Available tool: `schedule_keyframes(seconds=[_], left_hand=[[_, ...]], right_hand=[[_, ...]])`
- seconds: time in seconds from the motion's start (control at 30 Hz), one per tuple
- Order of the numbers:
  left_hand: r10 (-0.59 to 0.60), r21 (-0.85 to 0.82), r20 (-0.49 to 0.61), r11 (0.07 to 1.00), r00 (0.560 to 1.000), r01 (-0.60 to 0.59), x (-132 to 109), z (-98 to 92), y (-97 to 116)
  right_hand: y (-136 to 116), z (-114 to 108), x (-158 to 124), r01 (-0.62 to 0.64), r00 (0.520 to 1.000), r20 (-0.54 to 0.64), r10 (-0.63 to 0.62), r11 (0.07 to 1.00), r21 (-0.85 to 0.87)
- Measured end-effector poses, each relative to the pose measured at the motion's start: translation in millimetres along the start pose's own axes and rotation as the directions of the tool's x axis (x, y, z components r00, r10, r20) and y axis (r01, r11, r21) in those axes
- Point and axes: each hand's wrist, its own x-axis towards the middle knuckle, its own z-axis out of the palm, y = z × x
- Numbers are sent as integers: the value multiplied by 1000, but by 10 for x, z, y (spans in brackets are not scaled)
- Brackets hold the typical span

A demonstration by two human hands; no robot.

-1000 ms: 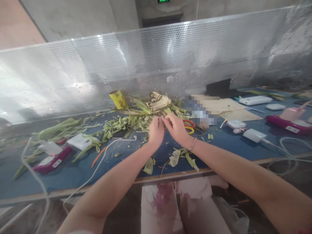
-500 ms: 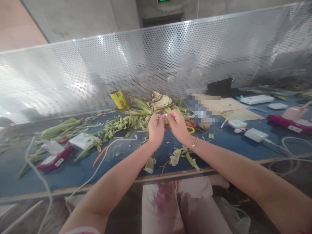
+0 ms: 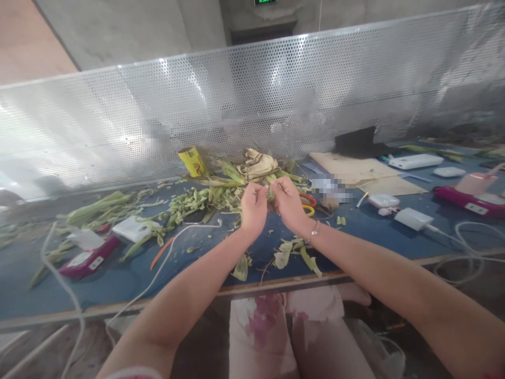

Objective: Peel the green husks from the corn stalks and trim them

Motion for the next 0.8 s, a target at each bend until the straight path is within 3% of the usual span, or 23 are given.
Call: schedule_keyframes(seconds=[0.33,0.53,0.7,0.8], left_hand=[[-19,-36,1,999,1000,19,-8,-8,18],[-14,-62,-1,998,1000,14,32,-50,-23],[54,75,-5,996,999,-54,90,-169,-47],[61,24,16,998,998,-62,138,-198,-73]], right_hand=[[-6,-3,0,25,999,38,-25,1000,9],[-107,-52,-31,124,989,98,-111,982,-141],[-90,-99,-6,133,978,189,-93,968,-215],[-76,-108,16,175,965,235,-113,949,-262]])
